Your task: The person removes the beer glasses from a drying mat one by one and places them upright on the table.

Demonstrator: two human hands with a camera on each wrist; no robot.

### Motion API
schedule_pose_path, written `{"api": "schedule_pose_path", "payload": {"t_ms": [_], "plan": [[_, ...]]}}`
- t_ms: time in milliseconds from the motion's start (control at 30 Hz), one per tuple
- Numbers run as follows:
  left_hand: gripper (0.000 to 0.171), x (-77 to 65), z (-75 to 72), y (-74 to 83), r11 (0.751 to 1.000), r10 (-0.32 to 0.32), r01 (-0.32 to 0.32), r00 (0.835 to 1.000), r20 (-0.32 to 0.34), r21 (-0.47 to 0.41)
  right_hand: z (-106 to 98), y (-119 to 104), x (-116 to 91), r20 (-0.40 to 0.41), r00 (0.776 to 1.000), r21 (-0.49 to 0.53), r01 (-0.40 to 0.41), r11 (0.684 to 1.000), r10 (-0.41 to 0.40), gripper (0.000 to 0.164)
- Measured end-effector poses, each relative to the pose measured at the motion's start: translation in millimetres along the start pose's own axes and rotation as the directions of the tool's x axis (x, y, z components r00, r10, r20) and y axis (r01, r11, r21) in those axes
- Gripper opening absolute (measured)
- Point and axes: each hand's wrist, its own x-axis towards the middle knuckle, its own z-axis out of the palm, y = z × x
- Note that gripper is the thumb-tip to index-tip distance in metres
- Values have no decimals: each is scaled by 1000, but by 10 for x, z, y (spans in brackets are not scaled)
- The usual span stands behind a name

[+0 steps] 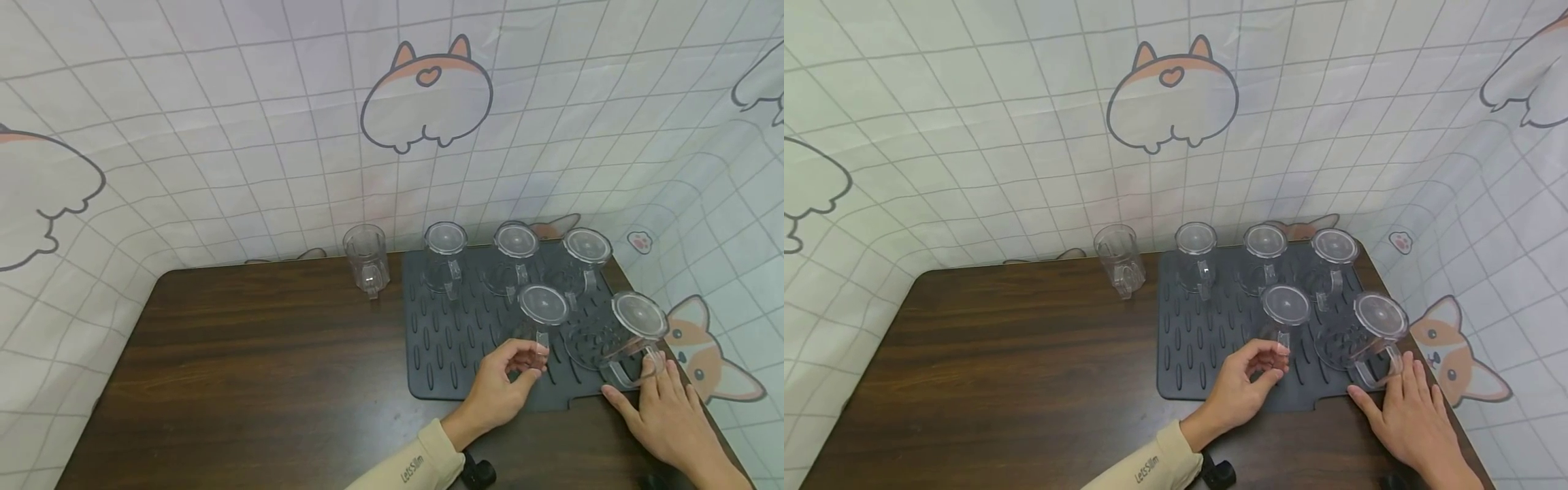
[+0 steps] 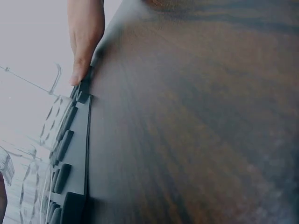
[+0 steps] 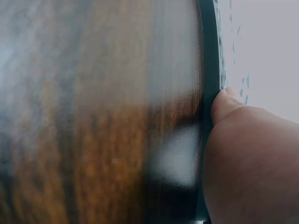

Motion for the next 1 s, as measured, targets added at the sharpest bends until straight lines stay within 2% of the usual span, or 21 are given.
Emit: {"api": "schedule_pose_path", "payload": {"t_ms": [233, 433, 633, 833, 1000], "plan": [[24, -37, -48, 67, 1000, -27, 27, 1000, 9, 0, -23, 1, -11, 38, 999, 4, -3, 1000, 3, 100], [24, -70, -98, 124, 1000, 11, -11, 1000, 7, -23, -34, -12, -26, 33, 999, 6, 6, 1000, -6, 98], [23, -102, -172, 178, 999, 22, -20, 999, 42, -50, -31, -22, -28, 22, 1000, -25, -7, 1000, 8, 97], [21, -128, -267, 264, 1000, 18, -17, 998, 55, -20, -32, -29, -6, -16, 1000, -41, 8, 999, -8, 95], [20, -143, -325, 316, 999, 40, -41, 998, 50, 7, -31, -13, 1, -2, 1000, -39, 7, 999, -7, 96]]}}
